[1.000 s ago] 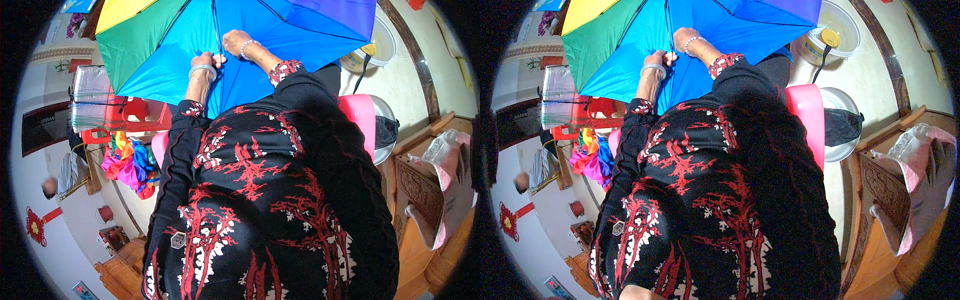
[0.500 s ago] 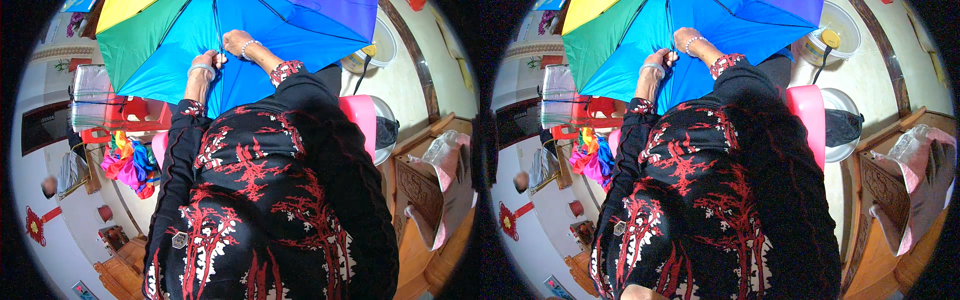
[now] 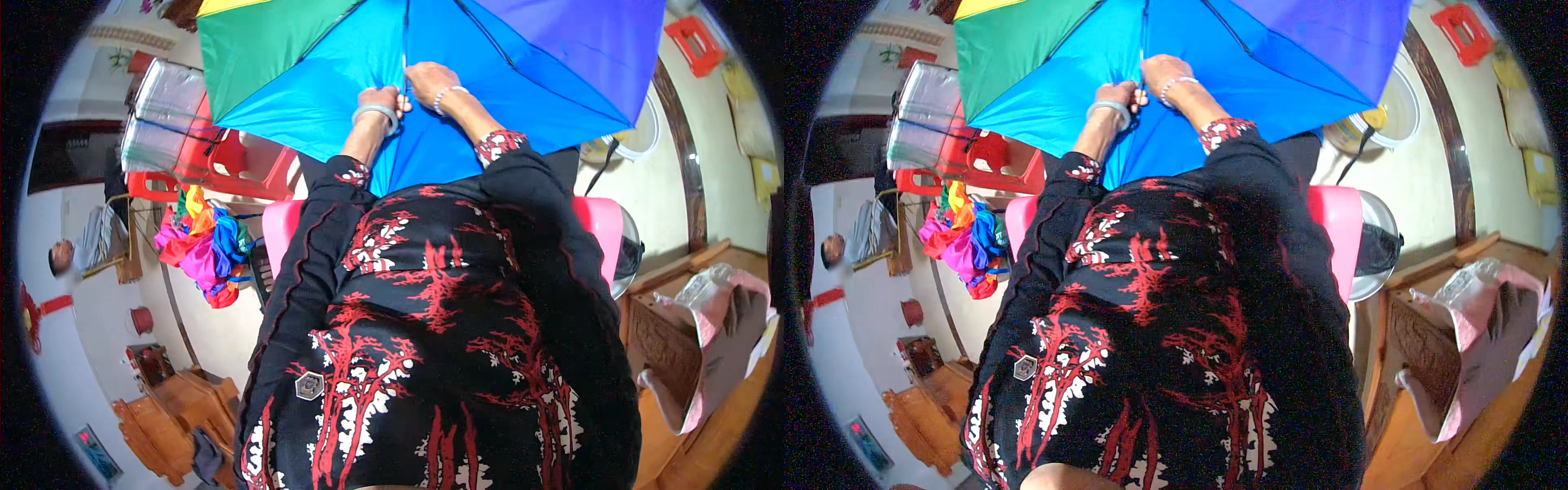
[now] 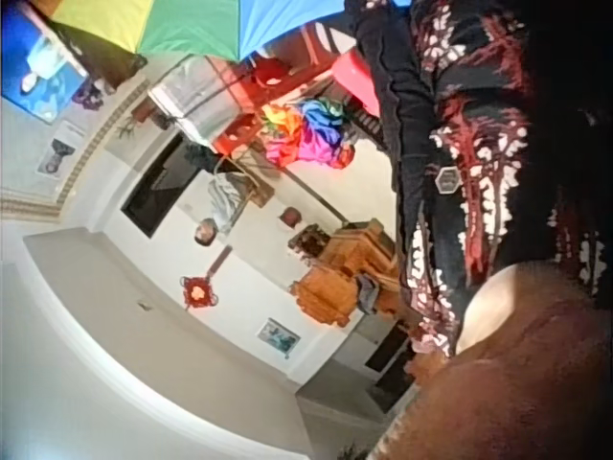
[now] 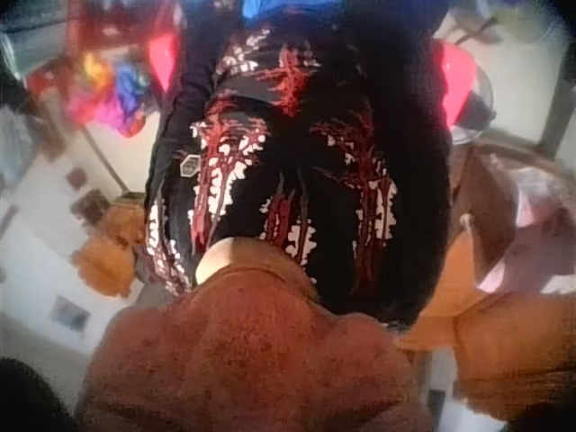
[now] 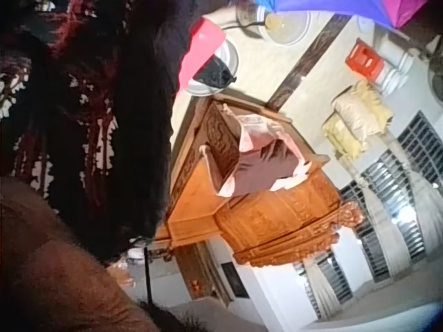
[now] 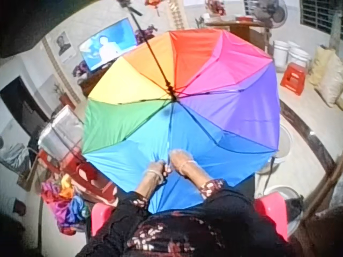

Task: The recorder is inspecting a multi-colored umbrella by checking its ribs, fabric, and mechanism.

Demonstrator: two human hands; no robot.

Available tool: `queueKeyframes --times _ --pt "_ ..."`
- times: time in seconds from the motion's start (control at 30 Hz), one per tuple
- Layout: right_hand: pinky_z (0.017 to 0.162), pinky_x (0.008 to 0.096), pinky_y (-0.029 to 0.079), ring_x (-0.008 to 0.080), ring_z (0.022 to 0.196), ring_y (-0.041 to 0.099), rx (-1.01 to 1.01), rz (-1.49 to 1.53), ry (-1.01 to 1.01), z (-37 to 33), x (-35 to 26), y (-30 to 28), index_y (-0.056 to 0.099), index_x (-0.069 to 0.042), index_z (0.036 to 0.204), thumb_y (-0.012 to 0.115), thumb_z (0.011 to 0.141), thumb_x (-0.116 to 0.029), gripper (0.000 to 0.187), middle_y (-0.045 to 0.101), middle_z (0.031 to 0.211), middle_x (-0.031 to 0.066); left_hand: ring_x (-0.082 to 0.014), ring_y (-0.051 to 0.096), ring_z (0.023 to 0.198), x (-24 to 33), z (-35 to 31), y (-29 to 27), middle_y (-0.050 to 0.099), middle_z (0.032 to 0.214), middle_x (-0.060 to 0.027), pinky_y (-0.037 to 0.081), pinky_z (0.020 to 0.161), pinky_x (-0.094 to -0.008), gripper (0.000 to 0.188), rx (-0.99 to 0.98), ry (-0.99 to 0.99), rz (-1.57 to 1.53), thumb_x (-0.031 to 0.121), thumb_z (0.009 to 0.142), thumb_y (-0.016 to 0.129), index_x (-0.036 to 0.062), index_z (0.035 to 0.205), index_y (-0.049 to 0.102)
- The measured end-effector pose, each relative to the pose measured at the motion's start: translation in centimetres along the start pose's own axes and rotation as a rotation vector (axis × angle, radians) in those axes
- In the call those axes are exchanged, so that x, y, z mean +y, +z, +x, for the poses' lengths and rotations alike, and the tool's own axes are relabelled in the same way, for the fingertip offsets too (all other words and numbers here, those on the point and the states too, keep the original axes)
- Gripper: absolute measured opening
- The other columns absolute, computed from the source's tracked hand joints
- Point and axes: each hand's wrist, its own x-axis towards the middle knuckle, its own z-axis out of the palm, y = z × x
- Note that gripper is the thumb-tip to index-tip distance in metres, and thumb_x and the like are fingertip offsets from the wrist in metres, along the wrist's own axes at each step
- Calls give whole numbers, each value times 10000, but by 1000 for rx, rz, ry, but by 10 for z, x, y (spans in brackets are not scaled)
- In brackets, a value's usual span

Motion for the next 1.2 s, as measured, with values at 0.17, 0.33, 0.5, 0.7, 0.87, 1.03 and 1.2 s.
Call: queueKeyframes --times 0.17,0.33,0.5,0.7,0.87,1.03,1.2 --pt "660 388 473 298 760 572 153 2 -12 5 15 -32 567 -13 806 463 718 -89 155 585 820 156 -216 523 405 1 -4 -2 533 552 -156 368 308 -291 146 32 7 -12 58 787 397 -53 747 483" --pt "474 325 495 203 553 567 72 1312 375 1 -19 -60 495 -8 762 477 748 -77 74 567 678 107 -215 552 438 -5 -1 -5 559 586 -146 416 349 -320 231 2 46 30 110 811 359 -39 741 521" --pt "420 264 476 133 502 528 48 1374 378 0 -26 -79 464 -35 761 483 756 -83 52 527 642 65 -202 581 492 -10 11 -6 597 657 -128 462 438 -303 282 9 142 291 165 800 392 -20 681 568" --pt "423 247 447 101 465 474 -65 674 95 -5 -5 -158 436 -62 726 450 785 -132 93 485 601 37 -225 607 637 13 -13 7 612 768 -131 485 574 -286 300 76 -38 355 295 691 563 -3 692 600" --pt "424 238 411 84 456 411 11 897 54 -35 -21 -220 458 -61 755 463 795 -159 106 376 571 -14 -258 588 781 -16 31 3 599 861 -139 473 678 -320 372 189 31 633 342 560 664 37 767 617" --pt "563 278 438 89 518 367 529 1127 28 -80 51 -294 475 -43 762 445 828 -140 121 360 593 -10 -272 574 824 -11 22 7 593 887 -136 461 723 -340 334 207 59 670 306 556 661 77 796 625" --pt "575 284 444 132 545 424 759 1094 -74 -148 105 -381 478 -6 806 436 825 -103 107 405 637 26 -279 568 831 -6 9 9 595 878 -133 452 742 -351 307 213 93 685 289 564 653 90 796 628"
